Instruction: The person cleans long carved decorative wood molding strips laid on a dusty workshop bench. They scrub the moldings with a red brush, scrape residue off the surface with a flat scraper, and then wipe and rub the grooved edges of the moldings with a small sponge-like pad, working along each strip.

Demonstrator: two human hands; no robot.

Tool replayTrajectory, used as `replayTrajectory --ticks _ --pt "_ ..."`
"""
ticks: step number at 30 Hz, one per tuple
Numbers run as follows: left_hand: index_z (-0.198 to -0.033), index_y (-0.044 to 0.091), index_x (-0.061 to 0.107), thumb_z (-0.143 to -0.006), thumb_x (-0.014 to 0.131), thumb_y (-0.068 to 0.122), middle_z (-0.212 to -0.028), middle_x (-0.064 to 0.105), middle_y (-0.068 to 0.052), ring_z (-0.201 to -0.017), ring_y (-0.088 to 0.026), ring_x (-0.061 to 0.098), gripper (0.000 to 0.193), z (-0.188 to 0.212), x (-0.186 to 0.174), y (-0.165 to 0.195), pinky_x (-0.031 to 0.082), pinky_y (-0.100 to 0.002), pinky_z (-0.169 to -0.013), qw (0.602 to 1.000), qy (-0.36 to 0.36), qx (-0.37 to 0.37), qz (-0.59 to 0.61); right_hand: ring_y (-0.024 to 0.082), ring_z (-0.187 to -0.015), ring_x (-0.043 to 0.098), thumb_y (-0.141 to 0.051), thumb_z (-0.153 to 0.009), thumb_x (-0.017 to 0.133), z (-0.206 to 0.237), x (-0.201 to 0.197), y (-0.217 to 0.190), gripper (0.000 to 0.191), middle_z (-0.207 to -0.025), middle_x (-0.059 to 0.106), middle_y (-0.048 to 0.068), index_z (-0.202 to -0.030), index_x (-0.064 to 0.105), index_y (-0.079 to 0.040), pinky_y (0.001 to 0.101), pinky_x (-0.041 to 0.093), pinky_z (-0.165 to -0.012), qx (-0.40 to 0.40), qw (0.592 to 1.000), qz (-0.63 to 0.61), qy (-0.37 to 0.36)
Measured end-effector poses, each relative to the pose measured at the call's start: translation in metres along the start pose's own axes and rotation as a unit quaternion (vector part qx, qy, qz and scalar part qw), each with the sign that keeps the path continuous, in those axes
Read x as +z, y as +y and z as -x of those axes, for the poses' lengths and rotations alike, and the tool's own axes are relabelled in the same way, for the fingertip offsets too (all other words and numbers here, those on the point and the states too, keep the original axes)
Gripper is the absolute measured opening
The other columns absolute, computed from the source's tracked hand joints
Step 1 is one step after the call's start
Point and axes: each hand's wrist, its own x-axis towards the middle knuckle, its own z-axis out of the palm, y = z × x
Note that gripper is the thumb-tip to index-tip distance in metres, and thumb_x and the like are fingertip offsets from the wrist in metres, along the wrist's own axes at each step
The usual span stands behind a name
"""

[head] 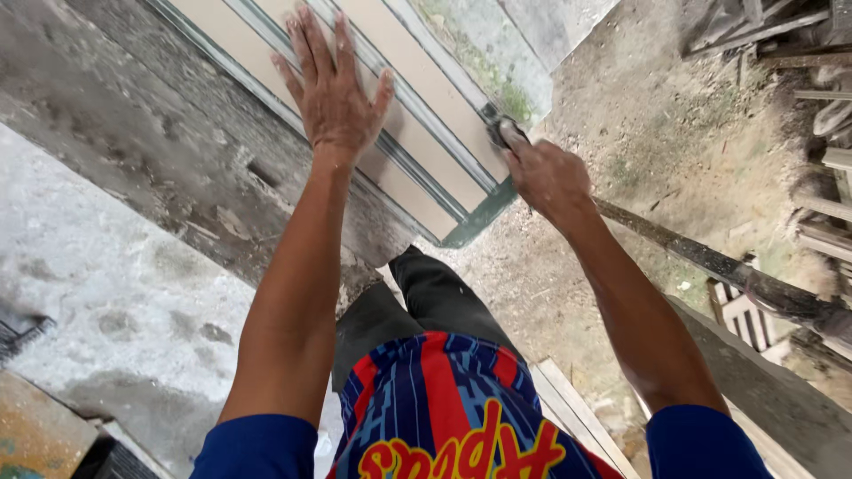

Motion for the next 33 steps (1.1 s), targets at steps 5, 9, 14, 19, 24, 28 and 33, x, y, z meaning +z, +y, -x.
replayTrajectory --ticks 5,9,14,19,24,28,33 --pt "-0.17 0.016 0.012 -0.11 0.05 0.064 -0.174 0.005 -0.022 -0.161 -0.039 0.001 0.086 -0.005 0.009 -0.005 0.0 -0.065 -0.13 0.999 -0.039 -0.029 0.002 0.021 -0.057 0.06 -0.047 -0.11 0.032 0.026 0.007 0.012 0.052 -0.075 0.061 0.01 -0.156 0.045 -0.026 0.0385 0.056 -0.05 0.042 0.998 -0.007 -0.036" --pt "-0.17 0.017 0.01 -0.11 0.052 0.065 -0.174 0.005 -0.022 -0.161 -0.039 0.001 0.088 -0.009 0.007 -0.005 0.0 -0.065 -0.13 1.0 -0.022 -0.021 -0.002 0.024 -0.058 0.06 -0.046 -0.109 0.032 -0.025 -0.011 -0.008 0.053 -0.074 0.062 0.011 -0.159 0.037 -0.029 0.0413 0.057 -0.053 0.001 1.0 -0.021 -0.009" --pt "-0.17 0.02 0.011 -0.109 0.049 0.066 -0.175 0.003 -0.02 -0.162 -0.036 0.001 0.086 -0.013 0.001 -0.007 -0.001 -0.064 -0.131 0.998 -0.055 -0.041 0.011 0.022 -0.067 0.061 -0.051 -0.118 0.031 -0.095 -0.039 -0.038 0.046 -0.077 0.061 0.009 -0.154 0.048 -0.03 0.0426 0.057 -0.066 -0.026 0.999 -0.034 0.033" --pt "-0.171 0.017 0.012 -0.109 0.05 0.067 -0.175 0.004 -0.021 -0.162 -0.037 0.001 0.088 -0.013 0.004 -0.014 -0.001 -0.065 -0.13 0.998 -0.051 -0.032 0.023 0.024 -0.054 0.056 -0.048 -0.11 0.031 -0.02 -0.016 -0.011 0.055 -0.067 0.057 0.01 -0.163 0.03 -0.031 0.0432 0.053 -0.052 0.02 0.999 -0.036 -0.023" --pt "-0.172 0.018 0.014 -0.109 0.05 0.064 -0.175 0.006 -0.022 -0.162 -0.038 0.002 0.086 -0.017 0.005 -0.016 0.0 -0.066 -0.13 0.999 -0.021 -0.027 0.025 0.021 -0.049 0.053 -0.043 -0.107 0.034 0.009 -0.007 -0.006 0.058 -0.066 0.058 0.009 -0.162 0.035 -0.027 0.0347 0.046 -0.041 0.011 1.0 -0.027 0.0" --pt "-0.171 0.018 0.014 -0.108 0.048 0.065 -0.174 0.007 -0.022 -0.161 -0.037 0.003 0.085 -0.019 0.002 -0.018 0.001 -0.066 -0.129 0.999 -0.018 -0.027 0.02 0.02 -0.048 0.053 -0.041 -0.111 0.037 -0.071 -0.041 -0.046 0.045 -0.066 0.06 0.007 -0.151 0.049 -0.022 0.0376 0.048 -0.042 -0.034 0.999 -0.021 0.031" --pt "-0.172 0.018 0.014 -0.11 0.048 0.066 -0.175 0.007 -0.02 -0.163 -0.037 0.002 0.086 -0.018 0.007 -0.023 0.001 -0.066 -0.132 0.999 -0.026 -0.016 0.034 0.016 -0.053 0.053 -0.044 -0.121 0.036 -0.113 -0.064 -0.07 0.042 -0.071 0.059 0.005 -0.145 0.057 -0.016 0.0366 0.049 -0.05 -0.061 0.997 0.021 0.051"
